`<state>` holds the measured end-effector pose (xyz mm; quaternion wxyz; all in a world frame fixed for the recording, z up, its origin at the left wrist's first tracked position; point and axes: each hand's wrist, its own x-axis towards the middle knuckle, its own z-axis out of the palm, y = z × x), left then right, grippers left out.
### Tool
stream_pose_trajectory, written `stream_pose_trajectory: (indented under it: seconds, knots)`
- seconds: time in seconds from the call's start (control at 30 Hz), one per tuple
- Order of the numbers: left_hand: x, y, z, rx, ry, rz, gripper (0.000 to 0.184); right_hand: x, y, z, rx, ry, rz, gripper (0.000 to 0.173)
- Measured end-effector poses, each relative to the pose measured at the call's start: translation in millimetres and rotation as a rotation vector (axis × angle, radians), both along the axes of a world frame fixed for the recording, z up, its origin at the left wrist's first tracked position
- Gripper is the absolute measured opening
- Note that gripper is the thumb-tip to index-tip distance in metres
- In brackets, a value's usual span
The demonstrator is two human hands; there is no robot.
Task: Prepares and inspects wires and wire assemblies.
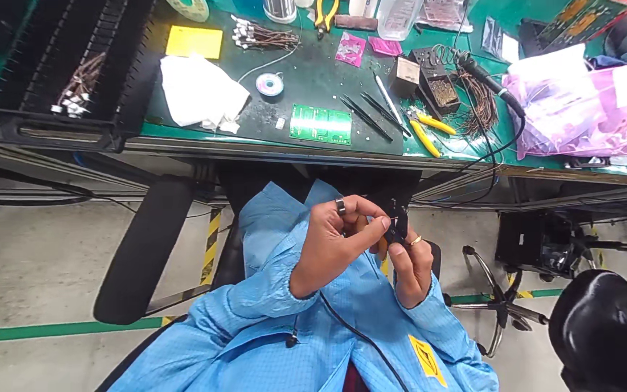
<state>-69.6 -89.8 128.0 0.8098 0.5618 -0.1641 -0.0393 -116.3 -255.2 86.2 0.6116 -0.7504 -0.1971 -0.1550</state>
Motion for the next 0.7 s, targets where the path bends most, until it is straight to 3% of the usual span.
stream_pose_trajectory:
  seconds: [0.7]
  knots:
    - [-0.7, -3.5, 1.3, 0.116, -0.068, 0.105, 0.005, 0.6, -0.3, -1.8, -0.161, -0.027, -0.137, 0.046]
